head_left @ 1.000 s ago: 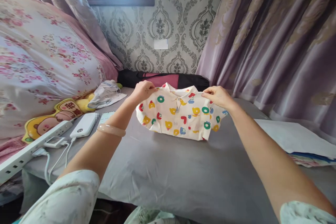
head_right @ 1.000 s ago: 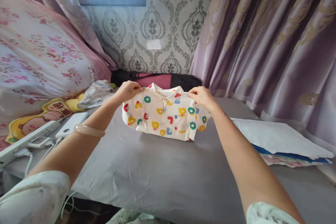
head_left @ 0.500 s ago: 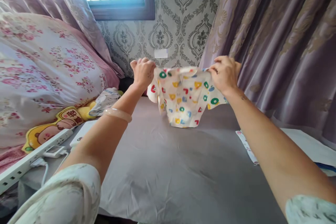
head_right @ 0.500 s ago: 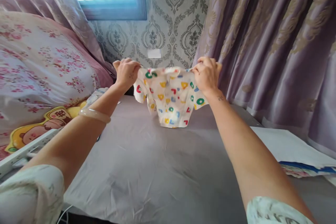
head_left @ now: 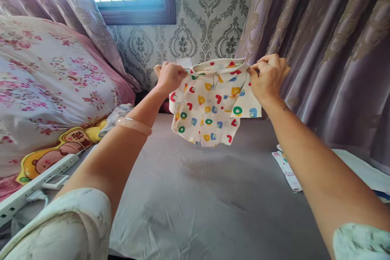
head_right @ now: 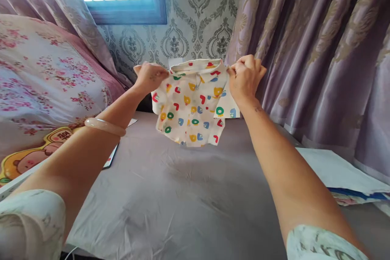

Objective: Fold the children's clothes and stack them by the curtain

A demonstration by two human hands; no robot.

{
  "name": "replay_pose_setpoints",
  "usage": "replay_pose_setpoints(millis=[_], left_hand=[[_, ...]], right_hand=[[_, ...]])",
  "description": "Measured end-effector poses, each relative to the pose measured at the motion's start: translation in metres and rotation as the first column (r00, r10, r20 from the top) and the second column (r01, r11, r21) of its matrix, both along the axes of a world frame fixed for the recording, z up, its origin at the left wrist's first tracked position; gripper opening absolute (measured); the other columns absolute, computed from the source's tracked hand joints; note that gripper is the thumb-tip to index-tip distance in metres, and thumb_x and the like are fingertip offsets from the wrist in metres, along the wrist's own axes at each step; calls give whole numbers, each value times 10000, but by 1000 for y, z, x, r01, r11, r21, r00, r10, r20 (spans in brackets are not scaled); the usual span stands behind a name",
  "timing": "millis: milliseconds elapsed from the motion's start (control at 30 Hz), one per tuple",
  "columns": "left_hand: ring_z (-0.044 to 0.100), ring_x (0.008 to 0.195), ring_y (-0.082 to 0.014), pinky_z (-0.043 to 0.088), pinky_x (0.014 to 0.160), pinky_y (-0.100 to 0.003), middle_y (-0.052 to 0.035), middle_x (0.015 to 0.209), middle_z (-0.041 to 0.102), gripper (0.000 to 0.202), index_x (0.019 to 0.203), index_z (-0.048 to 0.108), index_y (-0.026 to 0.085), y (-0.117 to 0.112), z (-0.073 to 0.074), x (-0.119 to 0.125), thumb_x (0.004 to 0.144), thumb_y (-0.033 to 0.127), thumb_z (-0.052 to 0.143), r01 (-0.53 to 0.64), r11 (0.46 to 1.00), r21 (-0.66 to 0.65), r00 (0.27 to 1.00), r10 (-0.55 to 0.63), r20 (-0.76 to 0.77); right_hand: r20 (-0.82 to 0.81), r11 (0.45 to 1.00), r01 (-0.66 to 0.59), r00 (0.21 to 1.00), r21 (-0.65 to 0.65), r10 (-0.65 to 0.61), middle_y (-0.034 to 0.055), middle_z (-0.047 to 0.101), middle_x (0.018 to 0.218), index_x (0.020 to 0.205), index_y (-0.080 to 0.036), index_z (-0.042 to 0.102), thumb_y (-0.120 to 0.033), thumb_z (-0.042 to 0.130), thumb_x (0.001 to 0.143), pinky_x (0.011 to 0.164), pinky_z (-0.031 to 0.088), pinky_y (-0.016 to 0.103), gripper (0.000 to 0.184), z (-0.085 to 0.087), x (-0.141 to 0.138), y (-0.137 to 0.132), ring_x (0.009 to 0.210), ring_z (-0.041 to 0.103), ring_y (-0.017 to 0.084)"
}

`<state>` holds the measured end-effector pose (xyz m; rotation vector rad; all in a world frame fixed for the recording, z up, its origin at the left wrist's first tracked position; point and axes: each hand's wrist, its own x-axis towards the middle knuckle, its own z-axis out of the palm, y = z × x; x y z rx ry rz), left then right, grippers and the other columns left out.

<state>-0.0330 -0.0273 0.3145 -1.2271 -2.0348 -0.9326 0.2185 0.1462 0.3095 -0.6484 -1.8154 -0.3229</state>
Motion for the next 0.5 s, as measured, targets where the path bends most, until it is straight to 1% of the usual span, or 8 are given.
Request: replay_pose_setpoints(millis=[67,133,200,300,400,500], left_hand=[[481,1076,-267,253,959,-460,-57,945,657,268,1006,673,198,2,3,3,851,255,462,-50,998,31,999,50,22],[476,1093,-266,250,964,-461,-56,974,655,284,1017,668,209,4,3,5,862,255,435,-93,993,76,995,90,37],[487,1093,-262,255,966,-454,-54,972,657,287,1011,665,216,7,1,5,867,259,421,-85,995,55,996,82,45],[512,1086,-258,276,959,-443,-55,976,664,295,1007,663,222,13,-5,3,869,255,404,-61,998,11,996,60,60],[521,1103,-254,297,955,-433,-57,1013,666,308,1050,642,232,21,-11,0,882,242,385,-60,997,43,997,57,58],[527,1117,-254,319,953,-431,-60,1035,661,299,1078,619,246,27,-14,0,902,236,377,-52,992,112,996,44,73]], right_hand=[[60,1000,-10,998,-30,12,96,595,1081,859,-183,648,-388,407,984,930,299,503,340,1,1,1,1082,457,276],[75,999,3,997,-48,1,109,596,1096,868,-176,650,-387,385,995,940,288,510,361,1,1,3,1094,458,279],[70,997,34,997,-63,-29,122,597,1118,897,-169,662,-389,412,986,937,295,498,345,-1,0,7,1098,467,283],[118,992,52,992,-119,-38,120,621,1066,968,-183,670,-397,408,979,883,355,443,338,-6,-1,15,1041,520,270],[136,987,45,990,-154,-24,115,637,1021,1042,-204,653,-404,329,997,828,400,399,383,-10,-2,20,1005,554,261],[120,983,46,992,-177,-25,118,639,1020,1068,-195,639,-402,279,1008,819,417,392,420,-11,-2,16,1003,568,262]])
